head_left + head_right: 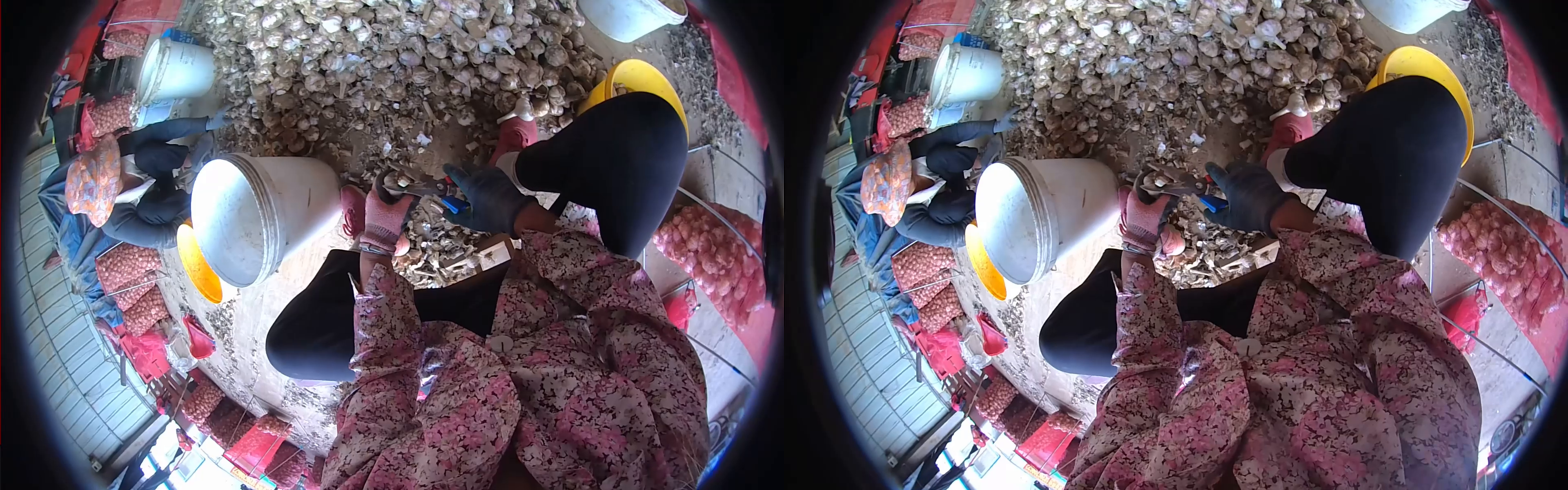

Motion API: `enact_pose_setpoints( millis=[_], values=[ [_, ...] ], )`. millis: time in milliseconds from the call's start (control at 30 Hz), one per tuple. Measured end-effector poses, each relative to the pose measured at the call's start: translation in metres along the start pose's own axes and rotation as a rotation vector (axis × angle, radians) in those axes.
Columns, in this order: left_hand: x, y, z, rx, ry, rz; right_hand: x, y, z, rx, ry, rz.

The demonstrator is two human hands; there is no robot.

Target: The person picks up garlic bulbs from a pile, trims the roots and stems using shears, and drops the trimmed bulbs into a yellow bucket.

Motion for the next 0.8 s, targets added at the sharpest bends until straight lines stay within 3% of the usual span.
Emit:
enact_pose_setpoints(
  millis=[100, 200, 233, 267, 300, 367, 400, 467, 500, 533, 567, 600, 667, 700, 733, 800],
  values=[
    [-0.008, 0.017, -0.009, -0.007, -0.051, -0.032, -0.005, 0.001, 0.000, 0.027, 0.077, 0.000],
    [-0.007, 0.014, -0.011, -0.073, -0.110, 0.021, -0.014, 0.006, 0.003, -0.065, -0.033, 0.038],
    [-0.013, 0.005, -0.015, 0.044, -0.107, -0.353, -0.017, 0.013, 0.003, -0.139, -0.070, 0.015],
    [-0.020, 0.004, -0.022, 0.040, -0.111, -0.352, -0.021, 0.021, 0.003, -0.214, -0.105, -0.008],
    [-0.039, 0.024, -0.030, -0.076, -0.242, -0.301, -0.027, 0.032, 0.008, -0.217, -0.099, -0.009],
    [-0.049, 0.033, -0.035, -0.192, -0.387, -0.137, -0.072, 0.064, 0.010, -0.272, -0.360, -0.103],
    [-0.047, 0.036, -0.033, -0.048, -0.333, -0.636, -0.071, 0.063, 0.008, -0.269, -0.354, -0.113],
    [-0.021, 0.031, -0.028, -0.020, -0.407, -0.981, -0.059, 0.058, 0.006, -0.290, -0.125, 0.029],
    [0.003, 0.052, -0.032, -0.220, -0.194, -0.594, -0.058, 0.050, 0.005, -0.277, -0.131, 0.025],
    [0.020, 0.073, -0.031, -0.437, -0.132, -0.525, -0.051, 0.047, 0.002, -0.344, -0.087, 0.190],
    [0.057, 0.056, -0.025, -0.361, 0.100, -0.361, -0.045, 0.048, -0.002, -0.418, -0.037, 0.356],
    [0.045, 0.084, -0.025, -0.434, -0.251, -0.868, -0.050, 0.051, -0.002, -0.428, -0.028, 0.356],
    [0.062, 0.094, -0.023, -0.374, -0.157, -1.024, -0.073, 0.054, 0.003, -0.443, -0.011, 0.714],
    [0.057, 0.096, -0.021, -0.362, -0.159, -1.022, -0.068, 0.044, -0.007, -0.637, -0.107, 0.941],
    [0.059, 0.090, -0.016, -0.303, -0.063, -1.054, -0.083, 0.049, -0.006, -0.642, -0.108, 0.951],
    [0.056, 0.079, 0.000, -0.234, 0.031, -1.077, -0.121, 0.063, -0.002, -0.712, 0.055, 1.413]
  ],
)
Point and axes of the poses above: each hand's wrist, its own z-axis towards the middle knuckle, its own x-axis out of the back of the hand, y = z × x, the point moved 9 cm from there along z, towards the middle knuckle, and after that the axes turned 2 degrees about -z, right-handed, at the moved point
